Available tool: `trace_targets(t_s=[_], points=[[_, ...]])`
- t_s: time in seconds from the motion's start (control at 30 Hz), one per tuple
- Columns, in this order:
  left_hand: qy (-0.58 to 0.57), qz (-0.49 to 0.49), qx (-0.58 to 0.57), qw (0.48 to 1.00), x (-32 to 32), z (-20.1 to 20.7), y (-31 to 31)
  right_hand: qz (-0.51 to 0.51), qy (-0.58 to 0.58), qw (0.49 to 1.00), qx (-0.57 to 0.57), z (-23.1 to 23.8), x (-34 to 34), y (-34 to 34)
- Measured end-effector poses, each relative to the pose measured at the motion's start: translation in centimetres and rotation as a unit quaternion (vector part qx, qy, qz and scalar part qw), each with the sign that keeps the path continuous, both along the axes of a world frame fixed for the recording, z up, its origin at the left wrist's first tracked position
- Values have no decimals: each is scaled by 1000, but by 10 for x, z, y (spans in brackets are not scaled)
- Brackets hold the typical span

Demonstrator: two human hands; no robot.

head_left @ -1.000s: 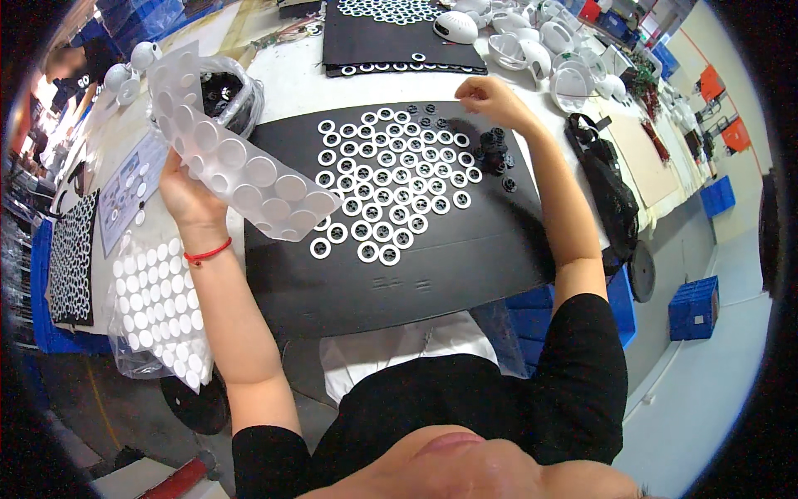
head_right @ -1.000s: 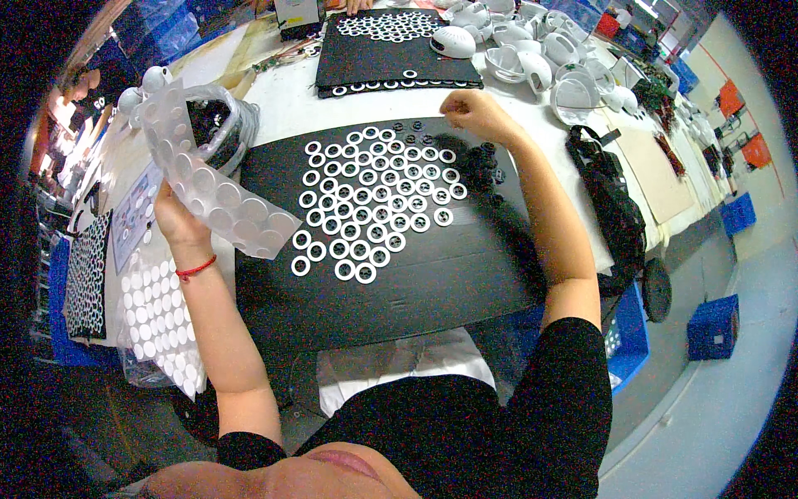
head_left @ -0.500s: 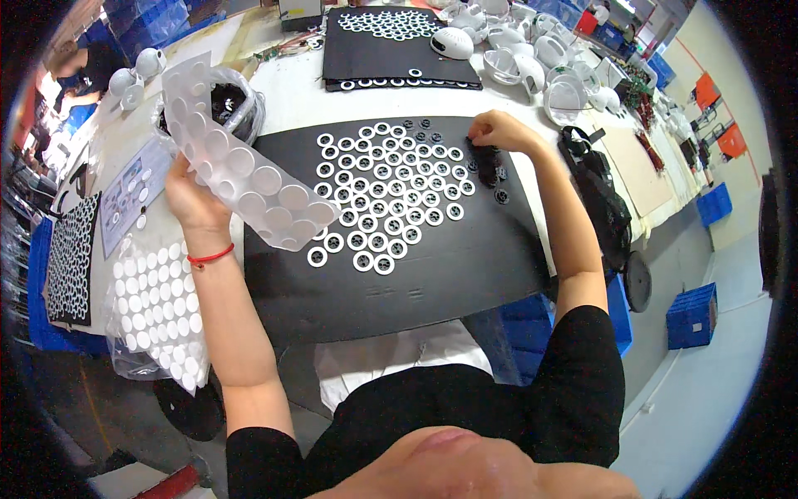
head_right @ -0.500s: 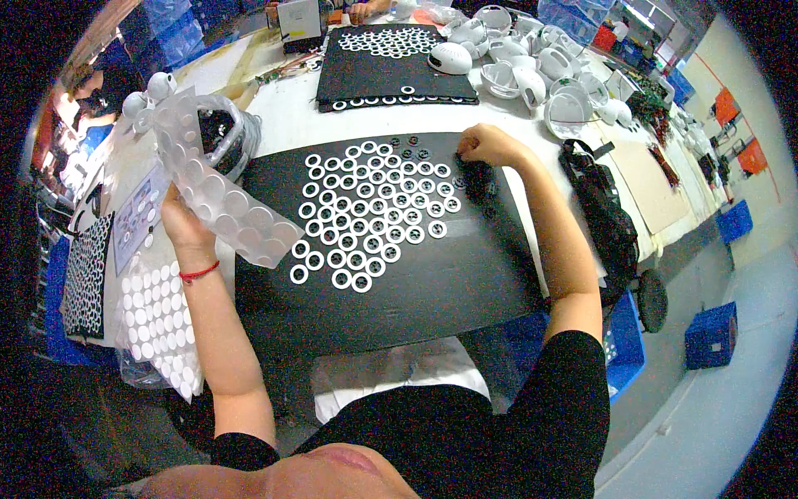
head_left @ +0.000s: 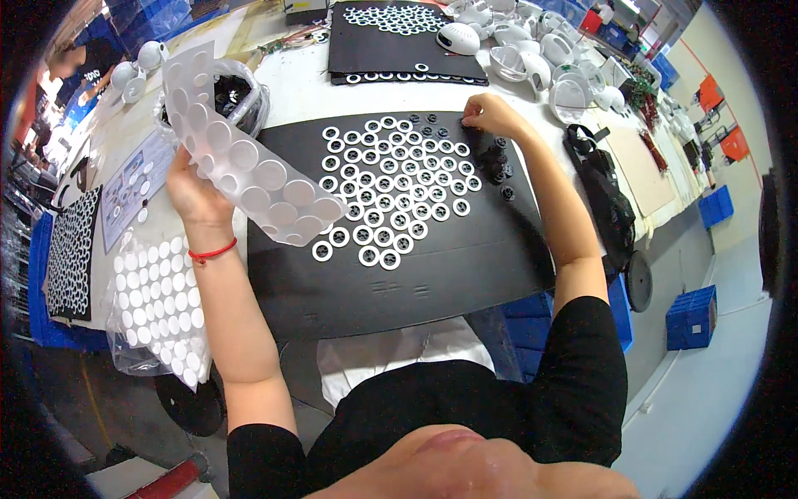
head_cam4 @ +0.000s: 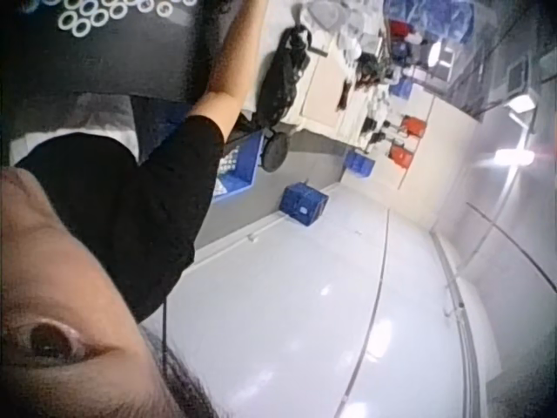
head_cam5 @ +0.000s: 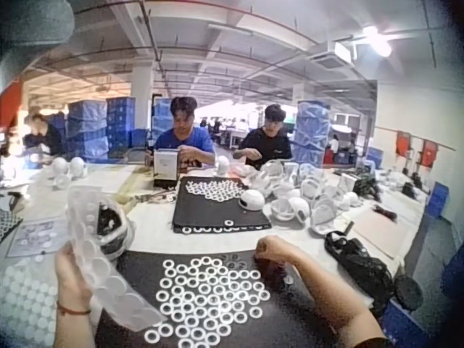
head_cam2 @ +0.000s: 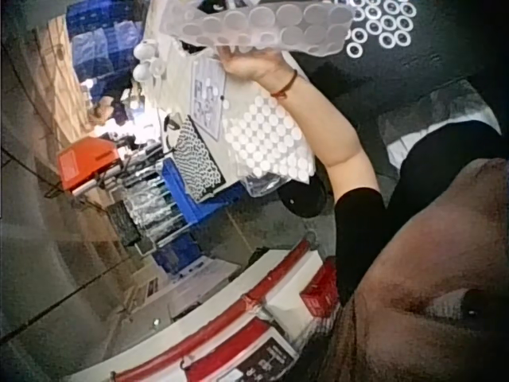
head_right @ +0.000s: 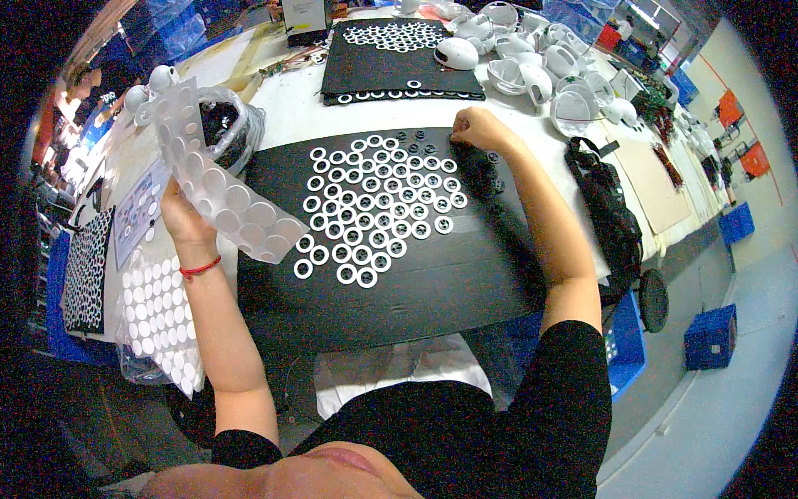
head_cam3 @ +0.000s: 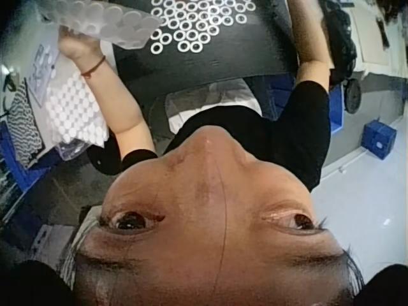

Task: The person places small black circular components into the holes of a white plastic tray. They pick up the components from a pile on a black mat and arrange them into the tray's grid pattern. The person continues this repetitive assembly process throughout the clip.

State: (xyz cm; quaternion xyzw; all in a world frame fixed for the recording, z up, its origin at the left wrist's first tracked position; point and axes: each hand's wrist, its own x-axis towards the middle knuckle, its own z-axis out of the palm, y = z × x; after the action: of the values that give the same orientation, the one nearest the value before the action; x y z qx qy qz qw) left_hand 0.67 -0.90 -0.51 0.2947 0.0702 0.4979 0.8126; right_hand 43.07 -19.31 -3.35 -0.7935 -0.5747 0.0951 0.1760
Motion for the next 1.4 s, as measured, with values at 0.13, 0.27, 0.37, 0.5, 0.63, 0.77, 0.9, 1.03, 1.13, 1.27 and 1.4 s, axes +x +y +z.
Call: trace_targets(t_s=[0.13,0.27,0.37,0.5,0.63,0.77,0.9,1.03,1.13,1.27,1.4], points=[[-23,-27,-5,999,-3,-2,3,-48,25,999,5,0,-8,8],[-27,-47,4,999,-6,-4,5,1,-14,1000,8,2,-9,3],[-24,-50,10,998,-5,-5,4,-7,-20,1000,7,-4,-1,6],[-40,-67,27,997,-5,-6,7,-8,-2,1000,22,-10,1,16],[-11,-13,-6,1000,-2,-3,6,18,18,999,32,-11,-8,23],[-25,-37,5,999,-3,-4,5,49,50,996,48,-3,-19,17],[-35,-63,46,996,-8,-11,10,9,38,992,121,10,-14,-3],[1,-15,4,1000,-4,-5,4,-14,34,998,44,23,4,-34],[-12,-36,5,999,-3,-5,4,-69,102,983,-134,23,13,-50],[-7,-33,8,999,-3,-7,7,-81,135,983,-98,8,20,-53],[-7,-40,10,999,0,-1,0,-90,100,989,-60,-3,17,-30]])
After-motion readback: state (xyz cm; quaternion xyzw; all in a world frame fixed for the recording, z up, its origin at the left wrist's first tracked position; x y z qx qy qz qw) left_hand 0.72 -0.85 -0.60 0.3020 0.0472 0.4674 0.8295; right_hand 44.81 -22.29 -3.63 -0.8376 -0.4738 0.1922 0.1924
